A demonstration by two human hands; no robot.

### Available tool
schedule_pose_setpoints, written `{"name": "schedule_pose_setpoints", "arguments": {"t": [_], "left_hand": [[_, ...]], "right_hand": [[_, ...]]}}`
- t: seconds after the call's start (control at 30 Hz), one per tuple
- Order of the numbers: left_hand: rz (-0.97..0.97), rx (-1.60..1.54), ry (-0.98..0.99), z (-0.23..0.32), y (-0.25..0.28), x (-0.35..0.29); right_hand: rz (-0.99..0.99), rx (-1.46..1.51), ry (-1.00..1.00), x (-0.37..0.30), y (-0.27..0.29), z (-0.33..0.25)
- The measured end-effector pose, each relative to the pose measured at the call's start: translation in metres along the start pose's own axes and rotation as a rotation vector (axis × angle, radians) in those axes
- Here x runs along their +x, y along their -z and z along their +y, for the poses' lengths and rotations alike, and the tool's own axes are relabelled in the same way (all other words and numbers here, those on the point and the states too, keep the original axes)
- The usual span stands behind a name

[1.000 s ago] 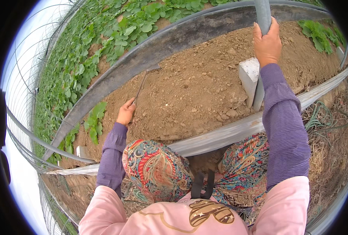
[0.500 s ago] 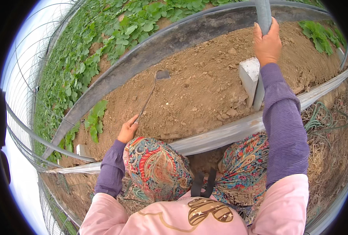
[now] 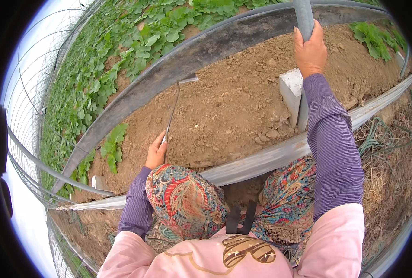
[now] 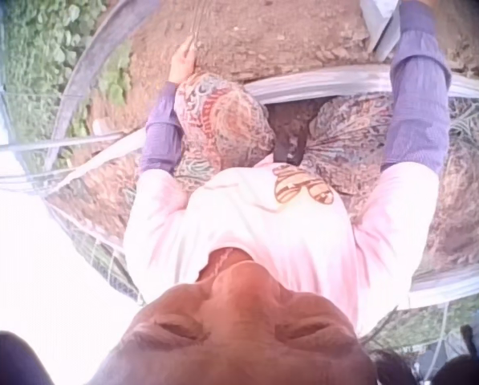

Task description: The person kneels in a garden bed and uses a small hand hoe to break up and level the soil between rows of green leafy plants. The person repeatedly scrapes and smooths the soil surface along the bed.

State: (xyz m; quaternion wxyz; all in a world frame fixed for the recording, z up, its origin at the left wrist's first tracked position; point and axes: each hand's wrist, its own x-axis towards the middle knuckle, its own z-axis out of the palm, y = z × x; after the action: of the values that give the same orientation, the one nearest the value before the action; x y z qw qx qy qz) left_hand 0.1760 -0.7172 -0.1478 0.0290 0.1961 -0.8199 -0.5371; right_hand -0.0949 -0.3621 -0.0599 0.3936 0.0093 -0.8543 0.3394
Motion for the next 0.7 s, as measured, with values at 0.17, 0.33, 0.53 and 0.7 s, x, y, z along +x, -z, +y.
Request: {"name": "schedule_pose_setpoints", "arguments": {"t": [0.17, 0.33, 0.53, 0.7], "left_hand": [[-0.164, 0.03, 0.237, 0.018, 0.012, 0.0], [-0.379, -0.13, 0.154, 0.001, 0.024, -0.033], [-0.369, -0.125, 0.257, 0.031, 0.017, -0.026], [-0.434, 0.154, 0.205, 0.014, 0.011, -0.015]], "right_hand": [[-0.025, 0.001, -0.02, 0.0, 0.001, 0.003], [-0.012, 0.008, 0.004, 0.0, 0.004, 0.001], [-0.037, 0.019, -0.036, 0.001, 0.003, 0.005], [-0.013, 0.07, -0.026, 0.001, 0.002, 0.004]]}}
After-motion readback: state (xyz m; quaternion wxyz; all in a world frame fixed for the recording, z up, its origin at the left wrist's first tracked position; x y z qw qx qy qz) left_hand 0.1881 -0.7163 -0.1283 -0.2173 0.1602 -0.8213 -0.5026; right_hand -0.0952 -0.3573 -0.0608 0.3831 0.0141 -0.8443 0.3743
